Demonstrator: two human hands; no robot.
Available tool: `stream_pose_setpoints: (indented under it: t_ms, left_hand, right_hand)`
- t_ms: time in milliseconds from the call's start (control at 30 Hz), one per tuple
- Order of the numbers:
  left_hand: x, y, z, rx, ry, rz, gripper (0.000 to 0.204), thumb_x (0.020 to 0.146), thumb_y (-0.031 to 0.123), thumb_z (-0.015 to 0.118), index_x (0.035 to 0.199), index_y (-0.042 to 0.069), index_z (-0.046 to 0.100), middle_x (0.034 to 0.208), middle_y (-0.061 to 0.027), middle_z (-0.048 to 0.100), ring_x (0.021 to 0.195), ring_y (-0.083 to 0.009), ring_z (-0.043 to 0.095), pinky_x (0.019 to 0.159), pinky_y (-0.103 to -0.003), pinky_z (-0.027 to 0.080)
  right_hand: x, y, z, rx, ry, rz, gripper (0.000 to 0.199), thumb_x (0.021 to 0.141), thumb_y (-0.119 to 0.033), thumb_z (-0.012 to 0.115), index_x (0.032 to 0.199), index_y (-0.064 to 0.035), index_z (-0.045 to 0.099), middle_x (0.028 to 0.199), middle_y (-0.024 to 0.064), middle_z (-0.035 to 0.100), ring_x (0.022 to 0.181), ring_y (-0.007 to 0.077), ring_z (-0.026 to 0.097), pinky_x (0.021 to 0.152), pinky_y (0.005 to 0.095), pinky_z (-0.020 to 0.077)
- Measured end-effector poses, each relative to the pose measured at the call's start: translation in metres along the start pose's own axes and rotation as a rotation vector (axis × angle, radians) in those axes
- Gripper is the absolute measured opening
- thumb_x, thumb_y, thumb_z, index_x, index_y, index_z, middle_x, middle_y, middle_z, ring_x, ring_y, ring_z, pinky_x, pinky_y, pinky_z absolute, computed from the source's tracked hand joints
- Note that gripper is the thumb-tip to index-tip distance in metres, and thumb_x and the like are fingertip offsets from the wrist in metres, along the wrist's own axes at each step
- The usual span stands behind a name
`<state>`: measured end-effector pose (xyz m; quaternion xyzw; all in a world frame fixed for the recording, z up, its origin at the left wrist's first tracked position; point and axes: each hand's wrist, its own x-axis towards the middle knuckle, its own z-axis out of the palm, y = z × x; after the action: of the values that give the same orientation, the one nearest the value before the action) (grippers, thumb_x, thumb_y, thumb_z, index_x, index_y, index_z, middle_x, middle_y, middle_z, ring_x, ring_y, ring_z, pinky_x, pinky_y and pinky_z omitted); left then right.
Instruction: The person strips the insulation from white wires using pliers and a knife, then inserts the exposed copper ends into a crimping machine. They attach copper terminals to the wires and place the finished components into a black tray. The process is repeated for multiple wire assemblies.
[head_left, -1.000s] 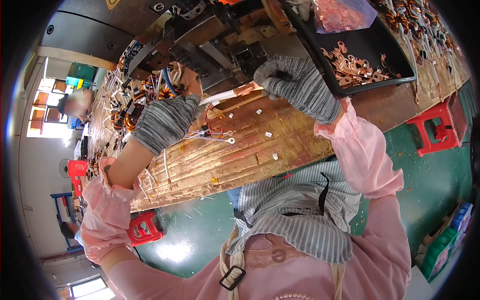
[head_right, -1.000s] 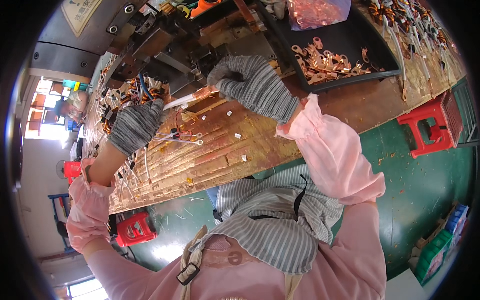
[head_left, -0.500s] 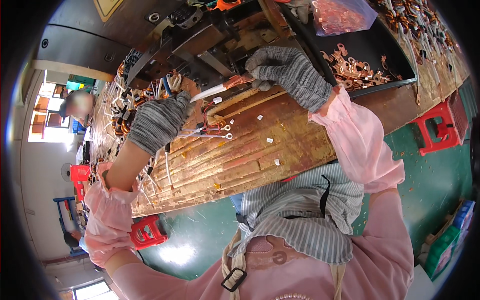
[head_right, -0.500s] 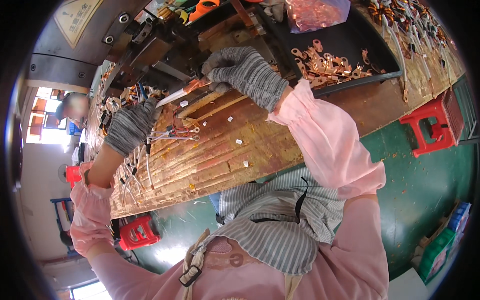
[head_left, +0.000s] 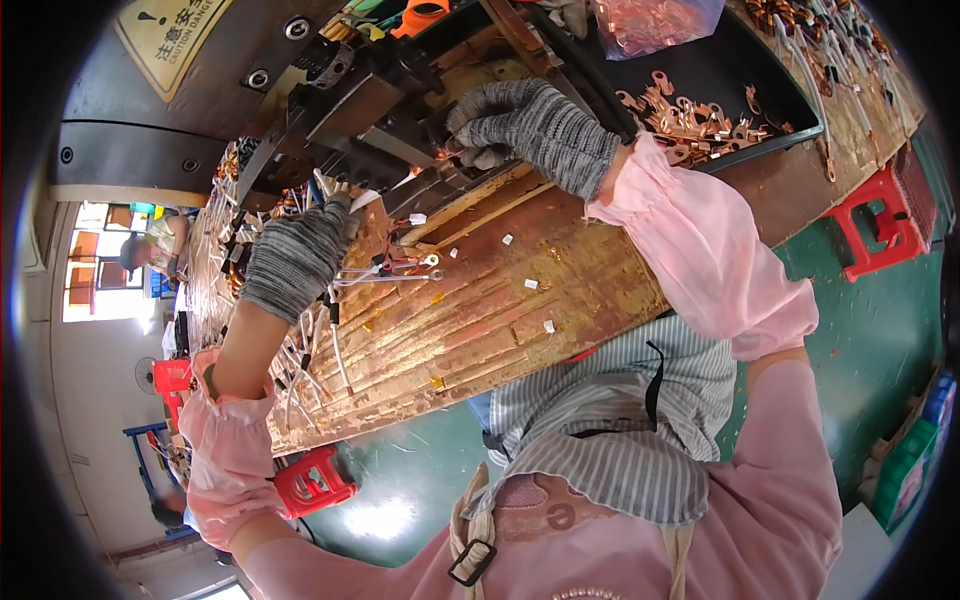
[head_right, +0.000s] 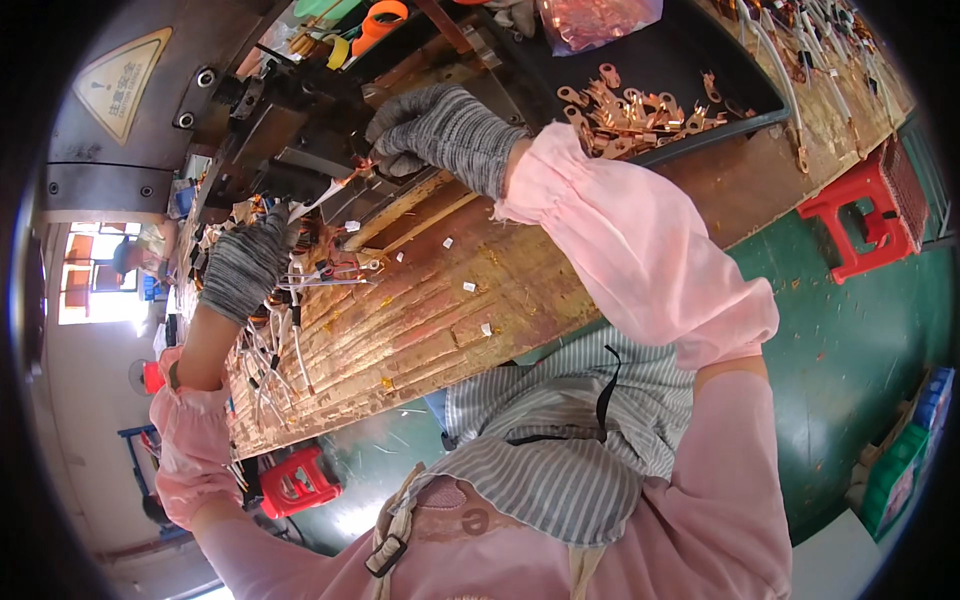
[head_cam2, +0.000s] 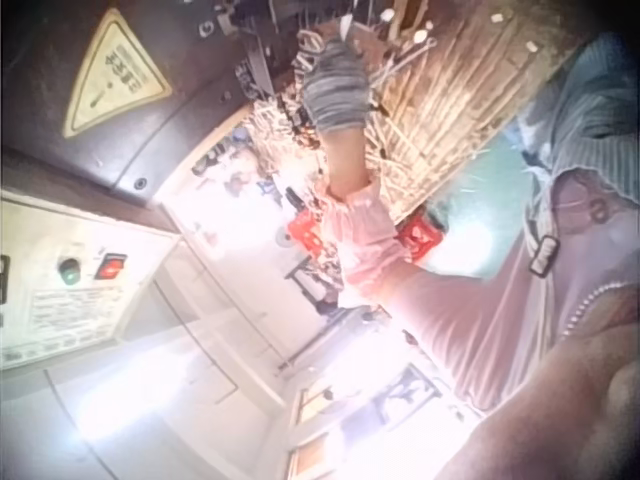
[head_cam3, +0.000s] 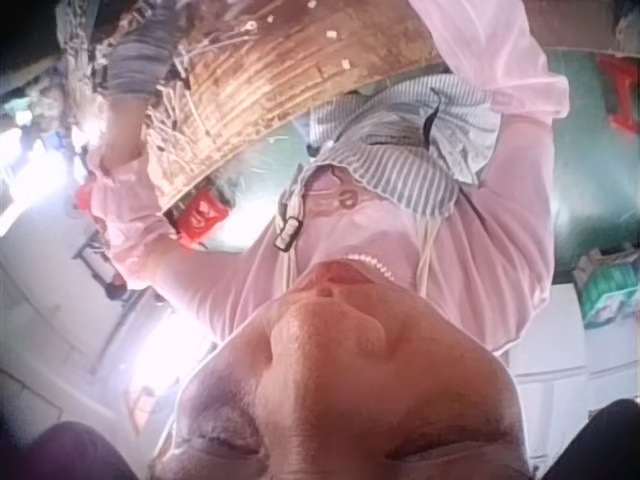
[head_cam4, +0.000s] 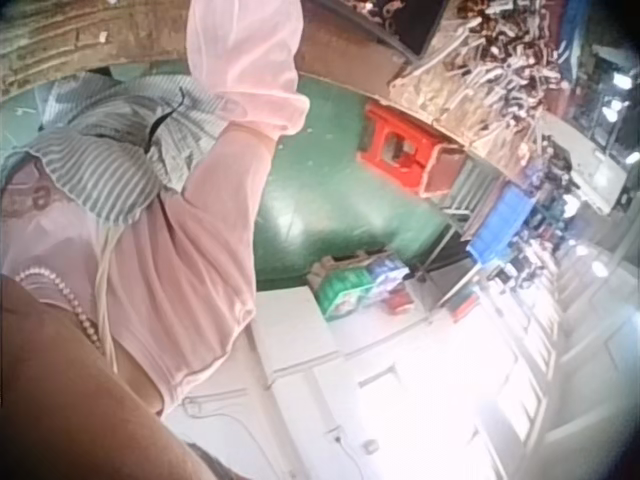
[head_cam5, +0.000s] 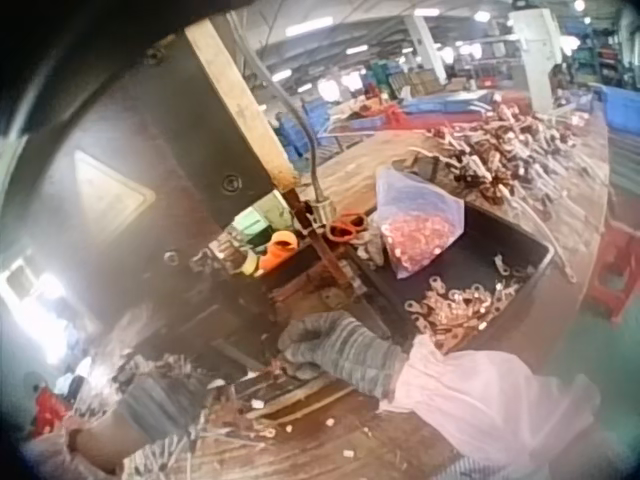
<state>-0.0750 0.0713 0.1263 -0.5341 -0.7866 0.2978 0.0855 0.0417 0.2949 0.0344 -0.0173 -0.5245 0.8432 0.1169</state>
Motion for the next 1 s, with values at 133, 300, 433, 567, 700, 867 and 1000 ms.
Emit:
stream_pose_setpoints:
  t_ms: [133,300,433,567,700,867,1000]
  left_hand:
    - [-0.002,-0.01,0.015,0.029,0.084,0.039,0.038,0.089,0.034,0.041,0.113,0.007,0.05,0.062,-0.014,0.059,0.052,-0.0265,0.059,0.048,-0.04,0.046]
    - [-0.002,-0.008,0.016,0.007,0.046,0.003,0.039,0.089,0.034,0.041,0.117,0.008,0.049,0.062,-0.0145,0.06,0.053,-0.0266,0.059,0.048,-0.041,0.046]
    - [0.002,-0.005,0.011,-0.029,-0.011,-0.023,0.037,0.089,0.033,0.041,0.116,0.009,0.049,0.062,-0.015,0.059,0.053,-0.0269,0.059,0.048,-0.041,0.045]
    - [-0.002,-0.008,0.019,-0.017,0.062,0.008,0.036,0.089,0.032,0.042,0.114,0.008,0.05,0.059,-0.0144,0.058,0.052,-0.027,0.058,0.048,-0.041,0.045]
    - [0.001,-0.009,0.017,-0.026,0.084,0.027,0.035,0.089,0.032,0.042,0.112,0.008,0.051,0.057,-0.014,0.057,0.051,-0.0273,0.058,0.047,-0.041,0.045]
    - [0.0,-0.008,0.015,-0.03,0.034,0.019,0.034,0.09,0.032,0.041,0.109,0.006,0.051,0.063,-0.0149,0.059,0.056,-0.0281,0.059,0.05,-0.041,0.046]
    - [0.003,-0.003,0.0,-0.034,-0.088,-0.024,0.032,0.09,0.03,0.039,0.106,0.004,0.049,0.075,-0.0164,0.062,0.067,-0.0297,0.062,0.056,-0.041,0.049]
  right_hand:
    - [0.004,0.003,0.002,-0.02,0.029,-0.049,0.013,0.078,0.001,0.061,0.091,0.0036,0.061,0.082,0.0116,0.064,0.069,0.018,0.064,0.062,0.0249,0.0557]
    - [0.007,0.004,0.003,-0.201,0.049,-0.104,0.012,0.08,-0.003,0.06,0.09,0.003,0.061,0.075,0.0101,0.064,0.064,0.0151,0.064,0.057,0.0246,0.0537]
    - [0.011,0.008,0.001,-0.307,0.067,-0.161,0.012,0.079,-0.005,0.061,0.089,0.0022,0.061,0.074,0.009,0.064,0.062,0.0142,0.063,0.056,0.0243,0.0527]
    - [0.012,0.005,0.0,-0.326,0.031,-0.109,0.015,0.078,-0.01,0.062,0.089,0.0005,0.061,0.074,0.0092,0.064,0.063,0.0161,0.063,0.058,0.0261,0.0521]
    - [0.016,0.006,-0.014,-0.878,0.129,-0.426,0.023,0.078,-0.023,0.063,0.091,-0.0044,0.062,0.078,0.0099,0.065,0.071,0.0219,0.063,0.066,0.0309,0.0505]
    - [0.006,-0.013,-0.041,-0.921,0.17,-0.456,0.024,0.082,-0.024,0.06,0.099,-0.0072,0.059,0.076,0.0031,0.06,0.067,0.013,0.057,0.061,0.0242,0.0479]
    - [-0.011,-0.02,-0.073,-0.692,0.205,-0.399,0.021,0.086,-0.02,0.057,0.101,-0.0056,0.058,0.073,-0.0011,0.058,0.06,0.0059,0.054,0.053,0.0183,0.0441]
